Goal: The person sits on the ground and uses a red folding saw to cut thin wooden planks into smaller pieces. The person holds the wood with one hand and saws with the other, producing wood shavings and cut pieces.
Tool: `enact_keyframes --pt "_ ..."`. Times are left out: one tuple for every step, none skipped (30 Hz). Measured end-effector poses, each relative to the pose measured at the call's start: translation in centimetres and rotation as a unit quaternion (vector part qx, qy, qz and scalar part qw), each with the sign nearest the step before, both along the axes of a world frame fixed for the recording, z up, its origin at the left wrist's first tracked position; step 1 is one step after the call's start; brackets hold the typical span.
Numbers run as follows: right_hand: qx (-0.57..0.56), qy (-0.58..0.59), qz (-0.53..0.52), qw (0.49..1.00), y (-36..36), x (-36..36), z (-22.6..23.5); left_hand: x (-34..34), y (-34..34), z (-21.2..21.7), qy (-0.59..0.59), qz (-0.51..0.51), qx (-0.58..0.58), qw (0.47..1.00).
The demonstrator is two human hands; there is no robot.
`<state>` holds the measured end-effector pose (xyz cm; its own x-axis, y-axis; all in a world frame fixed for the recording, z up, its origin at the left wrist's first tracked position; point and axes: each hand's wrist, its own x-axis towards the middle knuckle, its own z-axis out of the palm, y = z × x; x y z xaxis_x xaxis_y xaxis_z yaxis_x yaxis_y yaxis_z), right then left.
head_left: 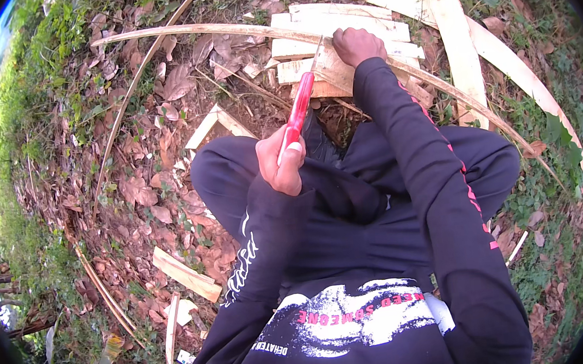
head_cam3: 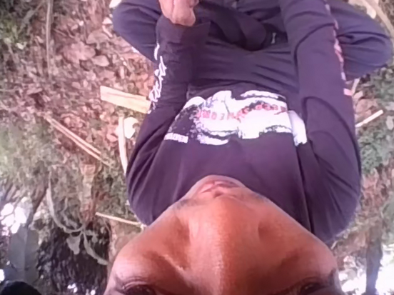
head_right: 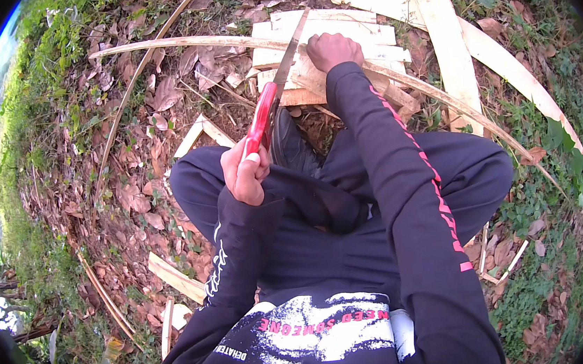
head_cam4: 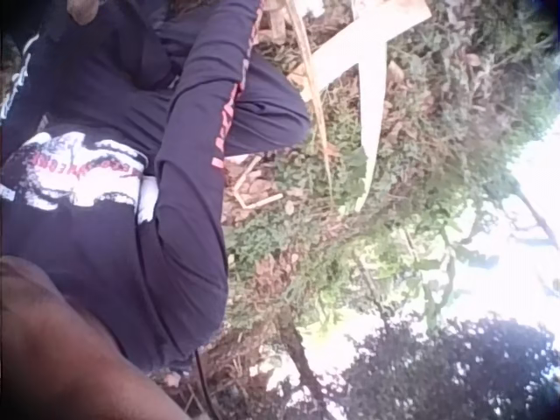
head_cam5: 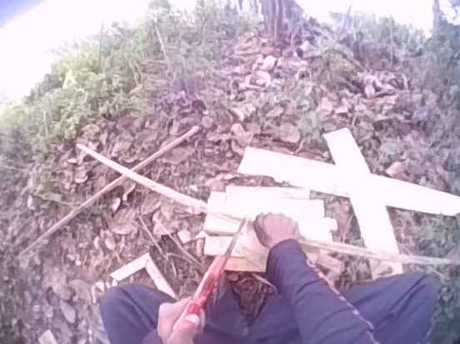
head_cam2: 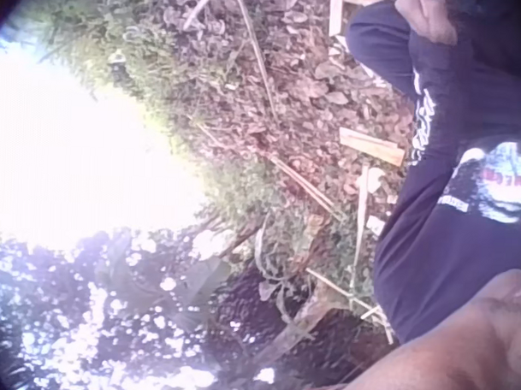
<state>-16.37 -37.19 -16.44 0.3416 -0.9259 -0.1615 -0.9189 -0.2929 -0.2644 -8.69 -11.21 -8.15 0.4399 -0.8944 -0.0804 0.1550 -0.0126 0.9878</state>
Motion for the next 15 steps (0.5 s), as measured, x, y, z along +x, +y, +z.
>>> enact_keyframes --pt "0.004 0.001 -0.003 1.0 0.0 0.0 0.1 0.0 0.5 0.1 0.0 -0.004 0.002 1.0" --pt "0.008 0.002 -0.005 1.0 0.0 0.0 0.2 0.1 0.8 0.1 0.0 -0.008 0.004 1.0" --pt "0.011 0.003 -0.004 1.0 0.0 0.2 0.2 0.1 0.7 0.4 -0.007 -0.01 0.01 1.0" --pt "0.012 0.003 -0.005 1.0 0.0 0.3 0.3 0.1 0.2 0.7 -0.014 -0.012 0.015 1.0" --pt "0.013 0.003 -0.007 1.0 0.1 0.3 0.4 0.2 -0.2 0.7 -0.021 -0.014 0.02 0.999" --pt "0.01 0.004 -0.012 1.0 -0.2 0.2 0.5 0.2 -0.9 0.5 -0.013 -0.003 0.024 1.0" --pt "0.002 -0.003 -0.009 1.0 -0.2 0.2 0.2 0.4 -0.8 0.5 -0.013 -0.007 0.024 1.0" --pt "-0.006 -0.009 -0.007 1.0 -0.1 0.2 -0.2 0.7 -0.6 0.5 -0.013 -0.012 0.025 1.0" --pt "-0.013 -0.014 -0.006 1.0 0.0 0.1 -0.2 0.9 -0.2 0.5 -0.014 -0.015 0.021 1.0" --pt "-0.008 -0.012 -0.005 1.0 -0.1 0.0 -0.2 0.9 0.4 0.6 -0.016 -0.018 0.016 1.0" --pt "-0.002 -0.011 -0.005 1.0 -0.2 0.1 -0.2 0.8 0.9 0.6 -0.017 -0.021 0.012 1.0" --pt "0.005 -0.009 -0.003 1.0 -0.1 0.1 -0.1 0.8 1.3 0.7 -0.022 -0.02 0.009 1.0" --pt "0.007 -0.005 0.002 1.0 -0.2 0.0 -0.1 0.8 1.7 0.7 -0.028 -0.019 0.006 0.999" --pt "0.01 -0.001 0.008 1.0 -0.2 0.0 0.0 0.7 1.9 0.7 -0.033 -0.018 0.002 0.999" --pt "0.011 0.003 0.016 1.0 -0.2 0.1 0.0 0.5 1.3 1.1 -0.042 -0.01 0.01 0.999"
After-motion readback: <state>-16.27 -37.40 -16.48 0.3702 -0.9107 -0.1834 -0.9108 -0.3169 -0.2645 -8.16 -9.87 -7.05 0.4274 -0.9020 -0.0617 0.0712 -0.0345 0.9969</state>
